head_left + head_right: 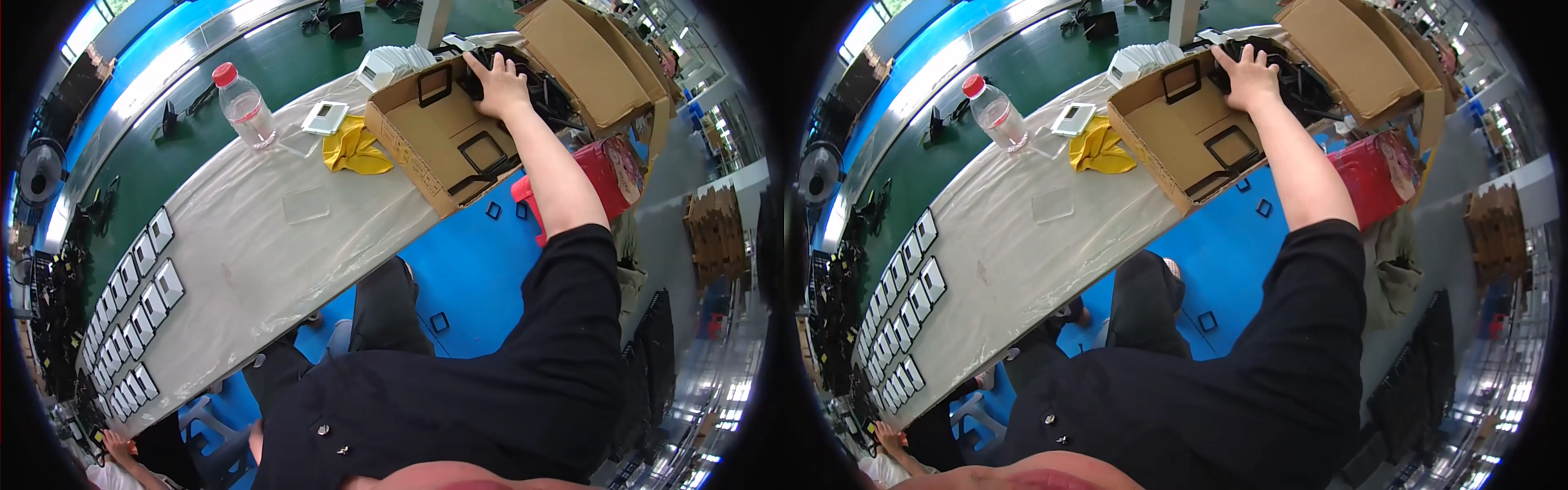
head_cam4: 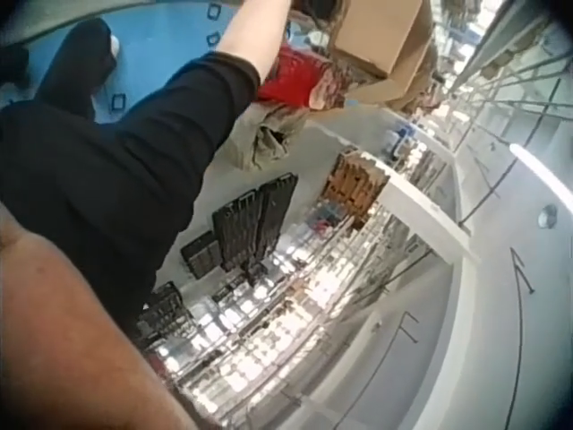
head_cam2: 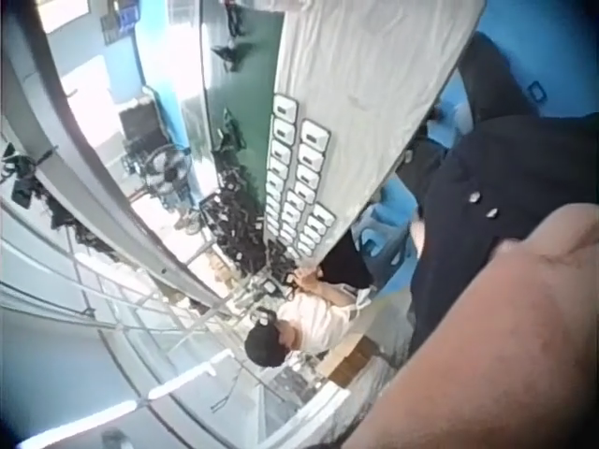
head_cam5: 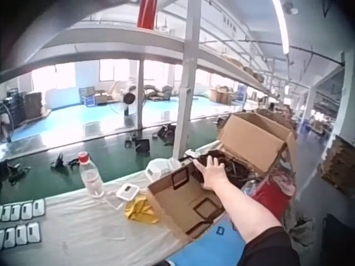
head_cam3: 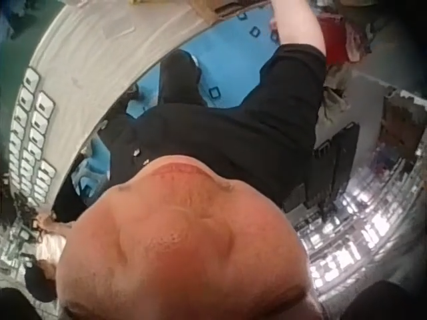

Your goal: Assembling plastic and metal components for light fixtures at a factory workbench.

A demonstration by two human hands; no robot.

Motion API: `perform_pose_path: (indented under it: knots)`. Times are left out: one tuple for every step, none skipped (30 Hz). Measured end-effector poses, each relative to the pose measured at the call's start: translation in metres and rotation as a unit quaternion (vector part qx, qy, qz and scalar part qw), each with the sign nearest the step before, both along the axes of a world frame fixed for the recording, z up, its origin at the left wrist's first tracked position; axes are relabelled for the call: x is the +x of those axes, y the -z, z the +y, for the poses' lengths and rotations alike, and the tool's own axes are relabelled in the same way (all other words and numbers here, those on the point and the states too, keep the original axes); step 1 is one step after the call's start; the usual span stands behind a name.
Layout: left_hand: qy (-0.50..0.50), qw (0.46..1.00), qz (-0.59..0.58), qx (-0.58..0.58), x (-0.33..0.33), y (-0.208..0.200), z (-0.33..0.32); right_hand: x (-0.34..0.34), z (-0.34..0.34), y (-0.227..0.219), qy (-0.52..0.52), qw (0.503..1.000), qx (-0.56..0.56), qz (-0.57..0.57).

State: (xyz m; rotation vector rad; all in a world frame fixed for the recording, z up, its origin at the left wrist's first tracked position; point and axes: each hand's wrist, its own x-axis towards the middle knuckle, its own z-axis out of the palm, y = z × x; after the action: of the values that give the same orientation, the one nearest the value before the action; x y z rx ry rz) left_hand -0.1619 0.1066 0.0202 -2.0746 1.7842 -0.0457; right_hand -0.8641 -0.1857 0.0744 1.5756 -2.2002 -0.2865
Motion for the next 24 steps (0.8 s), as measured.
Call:
perform_pose_path:
  knots:
    - [-0.075,0.98,0.185,0.013,-0.043,0.019,0.01,-0.006,-0.003,0.013,-0.035,0.999,-0.032,0.023]
    - [-0.153,0.92,0.359,0.018,-0.027,0.044,0.026,-0.006,-0.007,0.023,-0.075,0.994,-0.064,0.041]
    - [-0.131,0.918,0.375,-0.026,-0.031,0.044,0.019,0.001,-0.009,0.017,-0.065,0.996,-0.057,0.005]
    - [-0.046,0.928,0.367,-0.038,-0.006,0.07,0.016,-0.012,-0.012,0.022,-0.068,0.992,-0.109,0.02]
    - [-0.01,0.934,0.354,-0.048,-0.012,0.068,0.006,-0.005,-0.012,0.013,-0.045,0.995,-0.086,0.001]
    - [-0.039,0.928,0.37,-0.037,-0.023,0.058,-0.005,-0.001,-0.015,0.011,0.001,0.999,-0.048,-0.002]
    - [-0.002,0.927,0.371,-0.057,-0.035,0.049,-0.015,0.004,-0.017,0.01,0.045,0.998,-0.036,0.01]
    - [0.037,0.925,0.37,-0.078,-0.046,0.04,-0.022,0.009,-0.017,0.005,0.071,0.997,-0.029,0.006]
    - [0.063,0.917,0.387,-0.075,-0.057,0.025,-0.031,0.004,-0.023,0.006,0.09,0.995,-0.025,-0.025]
    - [0.092,0.907,0.404,-0.074,-0.066,0.011,-0.04,-0.002,-0.026,0.007,0.084,0.996,-0.025,-0.022]
    - [0.159,0.888,0.41,-0.13,-0.076,0.001,-0.049,-0.01,-0.03,0.009,0.052,0.998,0.0,-0.03]
    - [0.177,0.876,0.42,-0.155,-0.084,-0.01,-0.057,-0.01,-0.031,0.008,0.04,0.999,0.006,-0.019]
    - [0.197,0.863,0.431,-0.178,-0.091,-0.018,-0.066,-0.01,-0.03,0.008,0.035,0.999,0.007,-0.018]
    - [0.232,0.852,0.424,-0.203,-0.098,-0.027,-0.077,-0.012,-0.03,0.007,0.01,0.999,0.025,-0.022]
    - [0.254,0.845,0.415,-0.223,-0.105,-0.031,-0.089,-0.013,-0.027,0.007,-0.012,0.999,0.043,-0.024]
    - [0.277,0.836,0.406,-0.242,-0.114,-0.034,-0.101,-0.013,-0.029,0.004,-0.014,0.998,0.056,-0.021]
    - [0.302,0.829,0.406,-0.239,-0.126,-0.035,-0.116,-0.011,-0.025,0.004,-0.012,0.998,0.06,-0.02]
    - [0.326,0.821,0.404,-0.237,-0.141,-0.038,-0.131,-0.008,-0.021,0.004,-0.008,0.999,0.04,0.0]
    - [0.342,0.823,0.396,-0.221,-0.159,-0.041,-0.146,-0.006,-0.018,0.004,-0.005,1.0,0.019,0.018]
    - [0.36,0.822,0.39,-0.205,-0.179,-0.042,-0.162,-0.007,-0.013,0.01,-0.01,0.999,-0.01,0.045]
    - [0.379,0.825,0.369,-0.201,-0.201,-0.042,-0.178,-0.013,-0.013,0.014,-0.008,0.999,-0.011,0.045]
    - [0.396,0.827,0.347,-0.197,-0.219,-0.04,-0.192,-0.02,-0.014,0.017,-0.011,0.999,0.002,0.045]
    - [0.407,0.825,0.339,-0.199,-0.235,-0.032,-0.207,-0.026,-0.015,0.018,-0.01,0.999,0.016,0.048]
    - [0.417,0.823,0.328,-0.201,-0.246,-0.023,-0.221,-0.029,-0.017,0.019,-0.023,0.998,0.025,0.054]
